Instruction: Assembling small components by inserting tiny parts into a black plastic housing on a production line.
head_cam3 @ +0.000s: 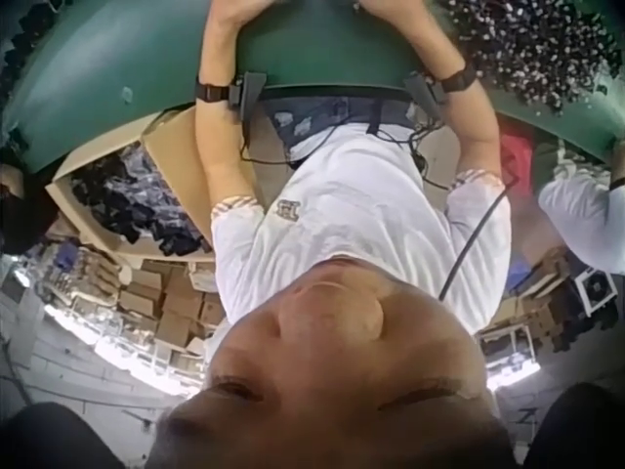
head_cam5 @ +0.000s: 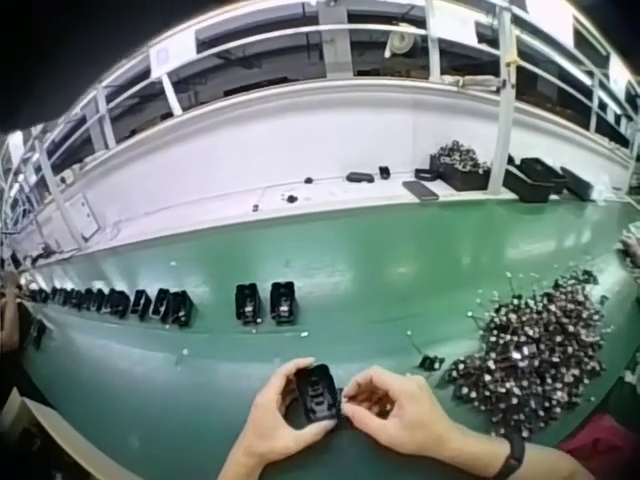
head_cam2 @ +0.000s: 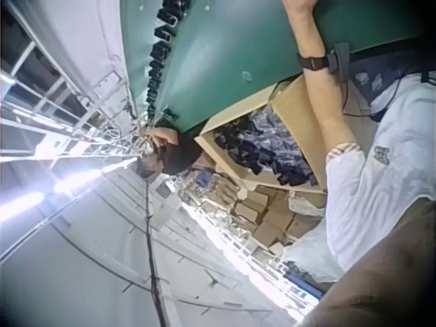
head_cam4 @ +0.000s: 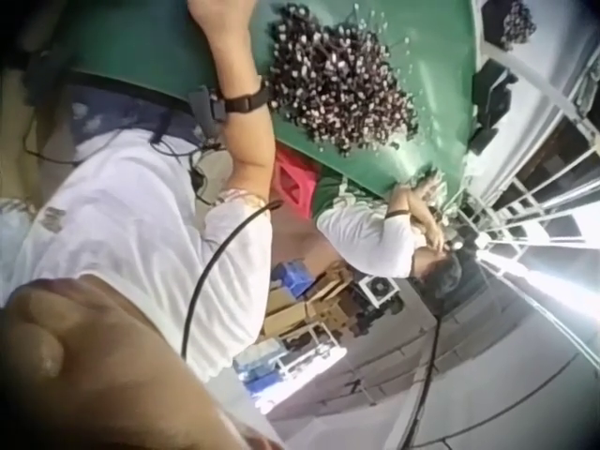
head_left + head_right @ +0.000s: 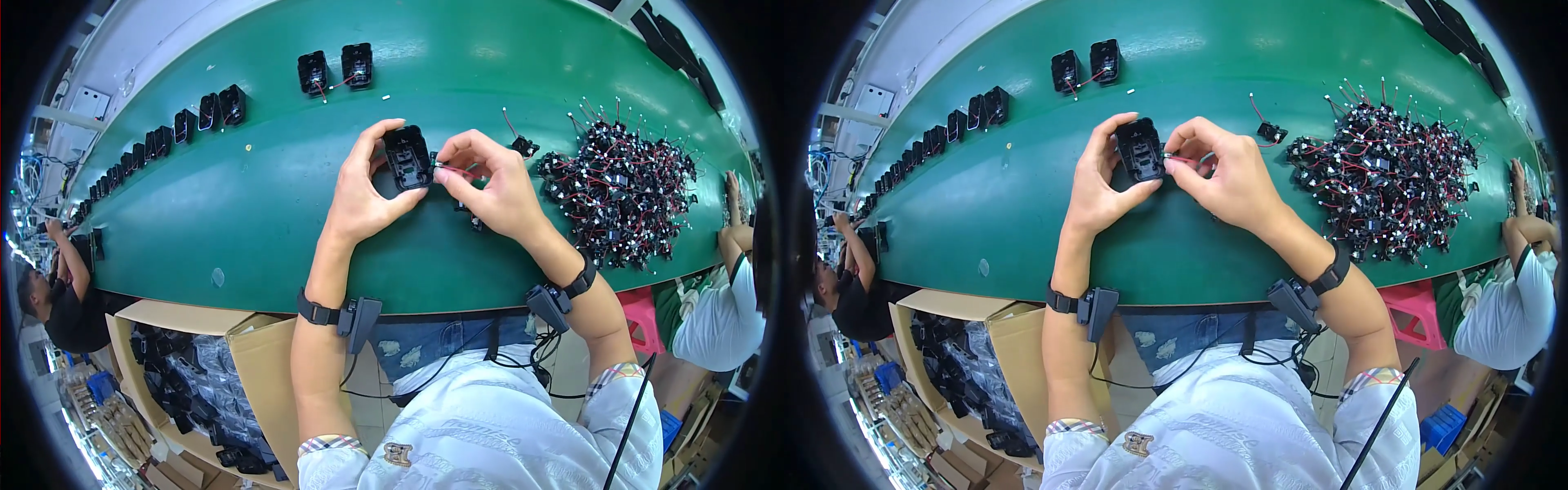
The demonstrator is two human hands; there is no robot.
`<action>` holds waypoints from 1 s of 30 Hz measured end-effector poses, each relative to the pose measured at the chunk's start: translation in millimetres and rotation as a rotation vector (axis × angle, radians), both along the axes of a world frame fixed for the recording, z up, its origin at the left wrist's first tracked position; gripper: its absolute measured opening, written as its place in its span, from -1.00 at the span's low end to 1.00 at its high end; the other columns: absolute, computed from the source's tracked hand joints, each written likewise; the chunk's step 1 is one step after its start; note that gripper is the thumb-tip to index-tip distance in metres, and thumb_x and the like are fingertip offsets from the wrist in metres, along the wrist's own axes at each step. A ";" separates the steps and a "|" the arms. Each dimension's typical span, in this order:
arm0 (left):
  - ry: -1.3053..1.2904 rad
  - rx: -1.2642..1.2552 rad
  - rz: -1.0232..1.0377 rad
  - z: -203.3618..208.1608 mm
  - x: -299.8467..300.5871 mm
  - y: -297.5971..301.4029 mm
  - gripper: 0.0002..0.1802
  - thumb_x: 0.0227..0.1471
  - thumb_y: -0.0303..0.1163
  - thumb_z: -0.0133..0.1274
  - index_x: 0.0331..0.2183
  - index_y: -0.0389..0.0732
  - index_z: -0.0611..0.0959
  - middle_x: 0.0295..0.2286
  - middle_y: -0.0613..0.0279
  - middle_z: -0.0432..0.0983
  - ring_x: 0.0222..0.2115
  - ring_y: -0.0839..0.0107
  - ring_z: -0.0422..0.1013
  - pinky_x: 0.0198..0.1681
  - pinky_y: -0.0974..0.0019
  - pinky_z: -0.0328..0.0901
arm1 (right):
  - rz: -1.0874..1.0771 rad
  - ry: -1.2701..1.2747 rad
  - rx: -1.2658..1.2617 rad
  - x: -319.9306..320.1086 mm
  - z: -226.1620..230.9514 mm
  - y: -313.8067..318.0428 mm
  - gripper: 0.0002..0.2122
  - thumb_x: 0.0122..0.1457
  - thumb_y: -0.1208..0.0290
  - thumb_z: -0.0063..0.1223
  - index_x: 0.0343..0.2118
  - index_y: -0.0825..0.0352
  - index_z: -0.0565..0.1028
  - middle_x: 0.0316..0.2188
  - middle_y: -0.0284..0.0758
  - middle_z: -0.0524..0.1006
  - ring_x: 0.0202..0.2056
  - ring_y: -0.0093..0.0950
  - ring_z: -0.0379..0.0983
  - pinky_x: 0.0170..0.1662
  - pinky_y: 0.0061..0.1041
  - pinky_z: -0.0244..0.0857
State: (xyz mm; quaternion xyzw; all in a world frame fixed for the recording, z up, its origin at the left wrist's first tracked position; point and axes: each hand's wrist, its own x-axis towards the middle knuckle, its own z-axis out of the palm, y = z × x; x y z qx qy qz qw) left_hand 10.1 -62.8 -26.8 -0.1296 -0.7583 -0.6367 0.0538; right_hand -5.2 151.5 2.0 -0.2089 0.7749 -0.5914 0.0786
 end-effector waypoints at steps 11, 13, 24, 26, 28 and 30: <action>-0.018 0.007 -0.060 2.7 0.3 3.6 -0.12 -0.33 -0.54 0.36 0.13 -0.21 0.44 -0.02 0.18 0.41 -0.03 0.35 0.40 0.07 0.26 0.38 | -0.110 0.428 0.151 2.4 3.0 -1.4 -0.91 0.07 0.63 0.27 -0.34 0.38 0.63 -0.32 -0.29 0.60 -0.34 -0.50 0.59 -0.31 -0.56 0.50; -0.024 0.001 -0.064 2.6 1.1 3.1 -0.12 -0.33 -0.54 0.36 0.13 -0.21 0.44 -0.03 0.18 0.42 -0.03 0.35 0.40 0.07 0.26 0.38 | -0.111 0.410 0.102 2.7 2.7 -2.1 -0.91 0.06 0.63 0.27 -0.35 0.38 0.63 -0.31 -0.28 0.59 -0.35 -0.50 0.58 -0.31 -0.56 0.50; -0.009 -0.012 -0.076 -2.1 -0.7 1.6 -0.06 -0.36 -0.45 0.41 0.16 -0.22 0.47 -0.04 0.20 0.43 -0.11 0.43 0.42 -0.11 0.37 0.39 | -0.107 0.491 0.131 8.4 -6.5 -12.5 -0.87 -0.01 0.59 0.34 -0.38 0.37 0.60 -0.31 -0.30 0.51 -0.31 -0.40 0.52 -0.24 -0.46 0.42; 0.006 -0.038 -0.080 -0.8 -1.4 2.1 -0.04 -0.36 -0.44 0.42 0.18 -0.22 0.46 -0.05 0.21 0.43 -0.12 0.44 0.41 -0.12 0.38 0.38 | -0.110 0.504 0.141 9.4 -5.2 -10.3 -0.87 -0.01 0.57 0.34 -0.39 0.37 0.60 -0.31 -0.29 0.51 -0.31 -0.39 0.52 -0.24 -0.46 0.42; 0.020 -0.062 -0.089 -0.6 -1.4 2.6 -0.01 -0.37 -0.43 0.42 0.20 -0.22 0.45 -0.06 0.21 0.43 -0.13 0.44 0.41 -0.14 0.39 0.38 | -0.117 0.514 0.155 11.4 -4.8 -9.0 -0.88 0.00 0.56 0.34 -0.40 0.37 0.59 -0.31 -0.28 0.51 -0.31 -0.39 0.52 -0.25 -0.46 0.41; 0.035 -0.049 -0.090 -0.9 -2.5 2.1 0.01 -0.37 -0.44 0.43 0.22 -0.22 0.44 -0.07 0.22 0.43 -0.14 0.45 0.41 -0.14 0.41 0.37 | -0.119 0.399 0.090 12.0 -5.3 -10.5 -0.89 0.02 0.55 0.31 -0.40 0.37 0.59 -0.31 -0.28 0.51 -0.30 -0.39 0.51 -0.25 -0.48 0.40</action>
